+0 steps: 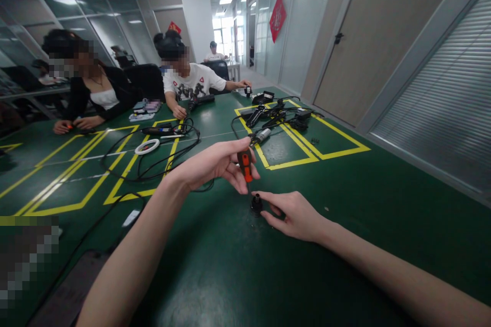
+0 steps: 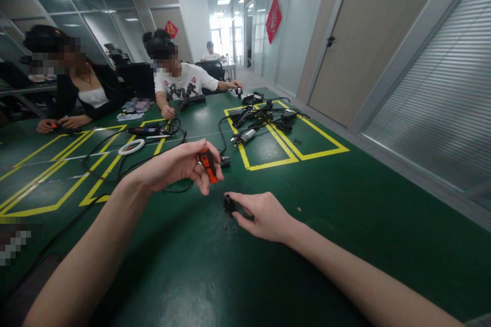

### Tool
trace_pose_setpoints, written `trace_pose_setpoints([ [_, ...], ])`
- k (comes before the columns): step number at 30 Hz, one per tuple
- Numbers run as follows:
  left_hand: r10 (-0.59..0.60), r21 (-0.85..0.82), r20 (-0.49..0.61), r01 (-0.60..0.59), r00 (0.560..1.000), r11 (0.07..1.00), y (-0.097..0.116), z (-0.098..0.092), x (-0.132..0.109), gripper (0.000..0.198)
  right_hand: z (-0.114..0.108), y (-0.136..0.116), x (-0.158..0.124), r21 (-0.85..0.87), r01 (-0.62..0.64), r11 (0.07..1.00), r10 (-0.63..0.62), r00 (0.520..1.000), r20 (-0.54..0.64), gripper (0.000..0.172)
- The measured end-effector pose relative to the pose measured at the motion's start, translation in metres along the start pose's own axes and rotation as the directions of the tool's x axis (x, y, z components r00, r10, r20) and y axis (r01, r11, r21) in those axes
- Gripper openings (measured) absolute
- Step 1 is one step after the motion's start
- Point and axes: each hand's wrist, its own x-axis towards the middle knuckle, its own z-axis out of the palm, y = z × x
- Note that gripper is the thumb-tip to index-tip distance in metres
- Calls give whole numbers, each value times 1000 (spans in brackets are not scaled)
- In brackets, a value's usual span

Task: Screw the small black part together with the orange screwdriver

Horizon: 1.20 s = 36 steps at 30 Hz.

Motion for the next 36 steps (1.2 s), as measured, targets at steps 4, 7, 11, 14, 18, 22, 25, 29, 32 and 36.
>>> trace_pose_setpoints([
  [4,-27,-80,67,32,997,996,-3,-6,0,47,3,1,-2,-11,0,1000,-1,1000,-23,37],
  [7,-34,-88,91,42,995,995,-2,-7,-1,42,7,3,-3,-12,24,1000,-24,998,-53,34],
  [11,-29,-65,63,33,998,997,-1,-3,-1,41,12,3,-4,-36,16,999,-18,997,-71,34],
  [14,-5,-47,24,6,1000,999,-1,-1,-1,40,13,2,-3,-49,-2,999,-2,997,-76,34],
  [18,7,14,-14,-7,1000,1000,1,-1,-3,42,10,0,-2,-33,3,999,-6,997,-77,34],
  [22,-6,102,-13,7,1000,995,5,-1,-6,42,6,-1,-2,-18,-6,1000,5,998,-58,36],
  [25,-7,139,-25,10,1000,990,7,0,-7,44,5,-2,-2,-18,-7,1000,6,999,-48,36],
  [29,-10,132,-45,16,999,991,7,2,-7,48,4,-2,-2,-21,8,1000,-9,998,-57,35],
  [32,-22,64,-29,24,999,998,6,3,-6,48,4,-1,-3,-15,8,1000,-9,998,-65,35],
  [36,-25,-9,-15,25,1000,1000,4,2,-3,45,4,-1,-2,-4,-4,1000,4,998,-58,35],
])
